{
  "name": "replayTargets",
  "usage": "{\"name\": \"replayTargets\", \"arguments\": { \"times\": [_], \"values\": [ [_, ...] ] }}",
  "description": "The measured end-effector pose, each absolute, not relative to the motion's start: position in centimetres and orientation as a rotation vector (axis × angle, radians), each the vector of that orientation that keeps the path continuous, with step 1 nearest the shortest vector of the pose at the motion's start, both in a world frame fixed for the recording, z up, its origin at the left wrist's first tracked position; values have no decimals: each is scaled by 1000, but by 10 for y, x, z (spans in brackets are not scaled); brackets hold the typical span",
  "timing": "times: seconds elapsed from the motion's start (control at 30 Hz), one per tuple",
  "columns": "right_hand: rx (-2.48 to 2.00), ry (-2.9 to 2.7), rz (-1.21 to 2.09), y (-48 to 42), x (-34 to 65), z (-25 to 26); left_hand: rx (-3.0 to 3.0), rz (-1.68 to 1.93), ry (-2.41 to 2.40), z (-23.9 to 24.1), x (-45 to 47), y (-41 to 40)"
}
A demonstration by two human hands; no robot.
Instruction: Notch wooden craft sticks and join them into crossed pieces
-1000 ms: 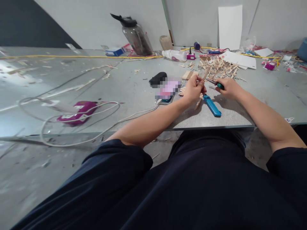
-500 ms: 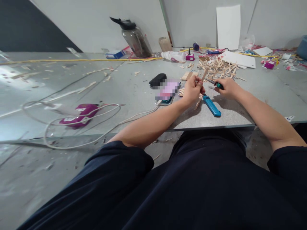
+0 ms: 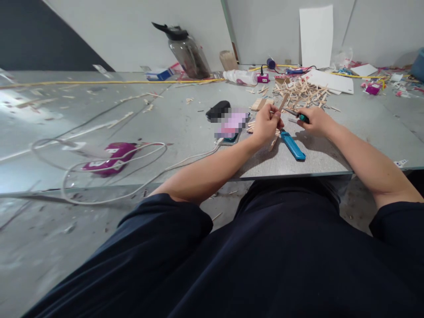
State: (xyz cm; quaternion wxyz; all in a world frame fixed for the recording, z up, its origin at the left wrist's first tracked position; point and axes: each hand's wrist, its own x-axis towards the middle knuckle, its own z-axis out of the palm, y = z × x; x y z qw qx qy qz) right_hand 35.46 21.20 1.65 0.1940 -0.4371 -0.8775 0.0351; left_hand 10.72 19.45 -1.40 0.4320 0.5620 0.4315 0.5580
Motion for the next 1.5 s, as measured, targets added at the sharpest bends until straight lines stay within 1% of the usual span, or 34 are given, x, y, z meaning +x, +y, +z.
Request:
{"name": "replayTargets", "arguments": {
  "times": [0.87, 1.2, 1.5],
  "values": [
    [-1179, -2423, 202, 216, 354, 13, 1538, 1464, 996, -31, 104, 215],
    [-1162, -2393, 260, 216, 355, 12, 1580, 1477, 970, -27, 101, 215],
    [-1140, -2386, 390, 214, 354, 14, 1629, 1465, 963, -23, 102, 211]
  ]
}}
